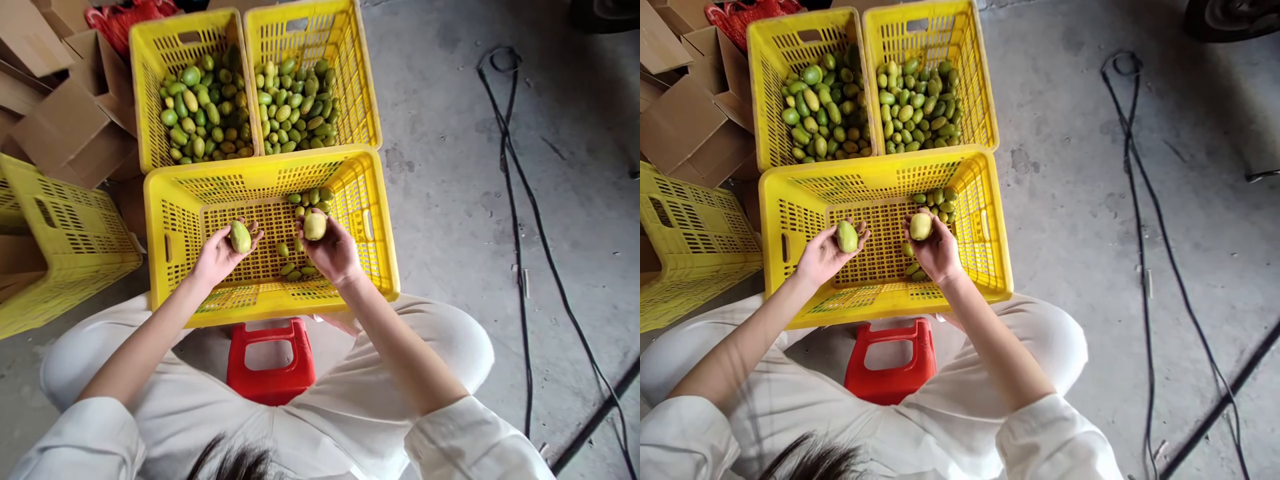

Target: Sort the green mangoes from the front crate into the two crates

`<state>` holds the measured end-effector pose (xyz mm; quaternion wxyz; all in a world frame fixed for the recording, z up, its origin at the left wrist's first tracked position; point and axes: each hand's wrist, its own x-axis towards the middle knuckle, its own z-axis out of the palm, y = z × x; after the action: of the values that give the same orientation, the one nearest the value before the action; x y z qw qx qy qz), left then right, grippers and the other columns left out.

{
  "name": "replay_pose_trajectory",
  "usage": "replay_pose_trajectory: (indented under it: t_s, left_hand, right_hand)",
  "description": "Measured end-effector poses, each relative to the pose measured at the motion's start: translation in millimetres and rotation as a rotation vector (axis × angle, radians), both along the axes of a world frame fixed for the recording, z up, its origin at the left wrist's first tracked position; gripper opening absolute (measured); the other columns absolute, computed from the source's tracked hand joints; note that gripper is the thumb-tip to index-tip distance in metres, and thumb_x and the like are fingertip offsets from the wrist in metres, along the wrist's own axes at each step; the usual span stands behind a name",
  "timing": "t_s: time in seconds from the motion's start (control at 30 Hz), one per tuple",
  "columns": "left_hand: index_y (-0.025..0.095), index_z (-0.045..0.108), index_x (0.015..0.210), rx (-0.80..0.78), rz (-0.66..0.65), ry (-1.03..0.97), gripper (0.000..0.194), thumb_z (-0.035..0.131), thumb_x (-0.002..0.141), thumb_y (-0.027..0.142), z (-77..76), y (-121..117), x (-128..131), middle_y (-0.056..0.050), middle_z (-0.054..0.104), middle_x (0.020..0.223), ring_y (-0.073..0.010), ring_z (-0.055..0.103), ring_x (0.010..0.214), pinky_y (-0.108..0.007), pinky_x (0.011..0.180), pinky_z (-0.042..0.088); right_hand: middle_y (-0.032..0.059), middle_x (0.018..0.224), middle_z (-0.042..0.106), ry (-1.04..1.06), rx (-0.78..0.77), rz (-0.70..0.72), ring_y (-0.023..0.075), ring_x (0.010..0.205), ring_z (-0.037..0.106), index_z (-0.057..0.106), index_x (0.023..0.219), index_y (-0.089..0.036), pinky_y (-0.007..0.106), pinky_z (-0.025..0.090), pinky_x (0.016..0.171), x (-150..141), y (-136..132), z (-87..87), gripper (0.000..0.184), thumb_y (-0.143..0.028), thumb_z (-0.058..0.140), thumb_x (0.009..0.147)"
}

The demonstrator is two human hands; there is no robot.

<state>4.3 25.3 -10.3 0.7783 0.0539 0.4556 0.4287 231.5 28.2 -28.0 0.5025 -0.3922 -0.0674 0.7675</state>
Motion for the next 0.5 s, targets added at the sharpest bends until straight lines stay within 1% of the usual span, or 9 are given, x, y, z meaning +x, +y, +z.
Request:
replay_pose_trajectory:
  t_s: [0.07,0.13,0.2,0.27,0.33,0.37,0.4,0.43,0.5]
  left_hand:
    - [0.017,0.061,0.095,0.028,-0.006,-0.02,0.013,0.063,0.084,0.023,-1.5,-1.4,-0.7,-0.008,0.067,0.098,-0.0186,0.067,0.09,-0.031,0.077,0.055]
    - [0.017,0.06,0.09,0.064,-0.051,-0.057,0.017,0.072,0.078,0.021,-3.5,-3.9,0.0,-0.003,0.064,0.084,-0.0128,0.064,0.074,-0.025,0.067,0.054]
    - [0.015,0.061,0.086,0.071,-0.109,-0.083,0.023,0.078,0.071,0.017,-5.6,-6.7,1.7,0.002,0.056,0.069,-0.0077,0.057,0.06,-0.019,0.056,0.049]
    - [0.013,0.061,0.084,0.039,-0.145,-0.063,0.025,0.08,0.067,0.015,-7.6,-8.7,3.7,0.005,0.05,0.063,-0.005,0.051,0.052,-0.015,0.046,0.043]
    - [0.012,0.06,0.08,-0.027,-0.165,-0.034,0.022,0.079,0.069,0.018,-9.0,-9.3,5.4,0.004,0.05,0.062,-0.0041,0.048,0.048,-0.013,0.04,0.038]
    - [0.012,0.059,0.078,-0.059,-0.171,-0.032,0.02,0.076,0.072,0.021,-9.3,-9.0,5.9,0.003,0.051,0.063,-0.0043,0.048,0.046,-0.014,0.038,0.037]
    - [0.012,0.059,0.077,-0.086,-0.17,-0.038,0.018,0.072,0.076,0.024,-9.1,-8.4,6.2,0.002,0.053,0.065,-0.0053,0.049,0.047,-0.015,0.038,0.038]
    - [0.012,0.059,0.078,-0.106,-0.157,-0.048,0.017,0.066,0.079,0.027,-8.6,-7.5,6.1,-0.001,0.056,0.068,-0.0072,0.052,0.049,-0.017,0.04,0.041]
    - [0.012,0.059,0.083,-0.128,-0.106,-0.057,0.016,0.055,0.085,0.027,-6.4,-5.2,5.1,-0.007,0.063,0.078,-0.0133,0.061,0.061,-0.023,0.049,0.051]
  right_hand:
    - [0.0011,0.098,0.067,0.007,-0.003,-0.026,0.0213,0.103,0.063,0.06,0.095,-0.028,0.037,0.057,0.08,-2.5,-0.9,1.0,0.022,-0.036,0.068,0.077]
    - [-0.0003,0.096,0.067,0.014,-0.031,-0.022,0.0186,0.101,0.063,0.062,0.096,-0.027,0.034,0.057,0.084,-7.2,-4.5,2.3,0.025,-0.031,0.072,0.074]
    - [-0.0018,0.09,0.066,0.025,-0.07,0.037,0.0154,0.092,0.065,0.063,0.098,-0.025,0.03,0.057,0.083,-13.0,-10.7,2.3,0.032,-0.024,0.076,0.07]
    - [-0.0023,0.082,0.064,0.033,-0.128,0.152,0.013,0.08,0.064,0.064,0.098,-0.022,0.025,0.057,0.073,-19.0,-18.0,-0.7,0.037,-0.018,0.08,0.065]
    - [-0.0019,0.076,0.063,0.032,-0.22,0.261,0.0102,0.068,0.061,0.064,0.092,-0.018,0.02,0.054,0.06,-23.4,-23.8,-6.2,0.033,-0.014,0.081,0.064]
    - [-0.0014,0.074,0.062,0.024,-0.275,0.287,0.0091,0.064,0.059,0.063,0.088,-0.017,0.018,0.051,0.054,-24.2,-25.1,-9.3,0.028,-0.015,0.08,0.066]
    - [-0.0008,0.072,0.062,0.013,-0.326,0.284,0.0084,0.061,0.058,0.062,0.084,-0.017,0.017,0.049,0.05,-23.8,-25.1,-12.0,0.022,-0.017,0.078,0.069]
    - [0.0,0.072,0.063,0.005,-0.365,0.25,0.0087,0.06,0.058,0.061,0.082,-0.017,0.017,0.049,0.05,-22.1,-23.7,-14.0,0.016,-0.02,0.074,0.074]
    - [0.0024,0.075,0.065,-0.001,-0.382,0.118,0.0121,0.066,0.062,0.06,0.083,-0.018,0.021,0.054,0.055,-15.1,-17.0,-15.3,0.01,-0.027,0.065,0.082]
